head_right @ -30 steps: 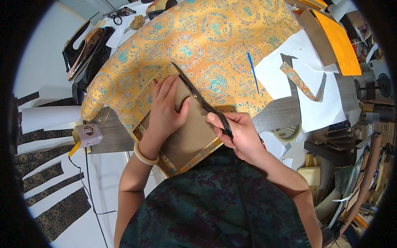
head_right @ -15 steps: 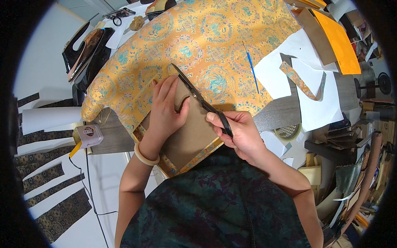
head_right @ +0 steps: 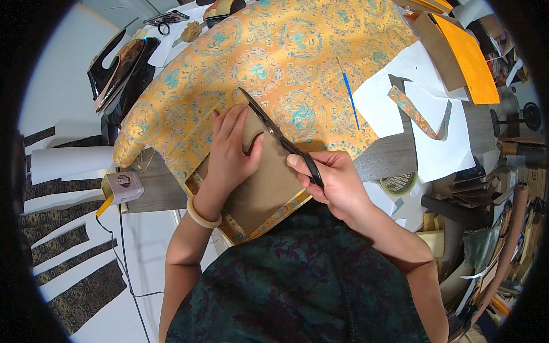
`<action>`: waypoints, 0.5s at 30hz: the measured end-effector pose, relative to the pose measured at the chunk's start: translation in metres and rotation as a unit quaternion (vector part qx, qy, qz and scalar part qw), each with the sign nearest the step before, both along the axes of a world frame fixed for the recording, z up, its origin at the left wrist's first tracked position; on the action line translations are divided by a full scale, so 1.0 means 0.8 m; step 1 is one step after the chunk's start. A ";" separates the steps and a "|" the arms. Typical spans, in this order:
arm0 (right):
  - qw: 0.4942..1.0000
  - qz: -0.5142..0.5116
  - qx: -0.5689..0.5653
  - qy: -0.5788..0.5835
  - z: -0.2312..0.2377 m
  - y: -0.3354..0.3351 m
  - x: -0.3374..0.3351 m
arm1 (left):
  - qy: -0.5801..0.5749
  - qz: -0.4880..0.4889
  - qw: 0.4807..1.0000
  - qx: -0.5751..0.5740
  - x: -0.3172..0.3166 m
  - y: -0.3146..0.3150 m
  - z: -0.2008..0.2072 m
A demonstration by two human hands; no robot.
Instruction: The person uses a hot knife to seal the edges of a yellow patterned fabric, then irons the fabric over a cardboard frame. They trim excess fabric with scissors and continue sealing the edges with the hot knife.
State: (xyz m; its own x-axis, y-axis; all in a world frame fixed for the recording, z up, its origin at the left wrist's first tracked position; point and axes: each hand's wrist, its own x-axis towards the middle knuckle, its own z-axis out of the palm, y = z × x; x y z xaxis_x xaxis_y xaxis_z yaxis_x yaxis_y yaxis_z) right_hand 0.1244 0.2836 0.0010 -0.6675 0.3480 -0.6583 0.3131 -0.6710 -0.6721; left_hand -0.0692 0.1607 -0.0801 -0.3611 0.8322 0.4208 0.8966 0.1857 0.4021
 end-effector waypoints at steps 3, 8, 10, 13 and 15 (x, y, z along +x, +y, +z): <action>1.000 0.000 0.006 0.000 -0.001 0.000 0.001 | -0.001 -0.003 1.000 -0.004 -0.001 0.001 -0.001; 0.999 -0.005 0.033 -0.003 -0.003 0.000 0.007 | -0.007 -0.005 1.000 0.001 -0.001 0.001 0.000; 0.999 -0.010 0.047 0.019 -0.002 0.005 0.011 | -0.017 0.001 1.000 0.013 0.001 0.001 0.003; 0.994 -0.021 0.102 0.041 0.001 0.009 0.016 | -0.037 -0.004 0.999 0.017 0.001 -0.007 0.008; 0.977 -0.049 0.194 0.076 -0.017 0.007 0.018 | -0.062 0.024 0.998 0.002 -0.005 -0.022 0.037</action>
State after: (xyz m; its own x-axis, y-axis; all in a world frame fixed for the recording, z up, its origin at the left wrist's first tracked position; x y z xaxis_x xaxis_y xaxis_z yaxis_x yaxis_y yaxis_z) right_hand 0.1389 0.2895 -0.0125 -0.6988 0.6179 -0.3604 0.1370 -0.3788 -0.9153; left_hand -0.0730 0.1428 -0.0507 -0.4493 0.8117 0.3733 0.8303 0.2252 0.5098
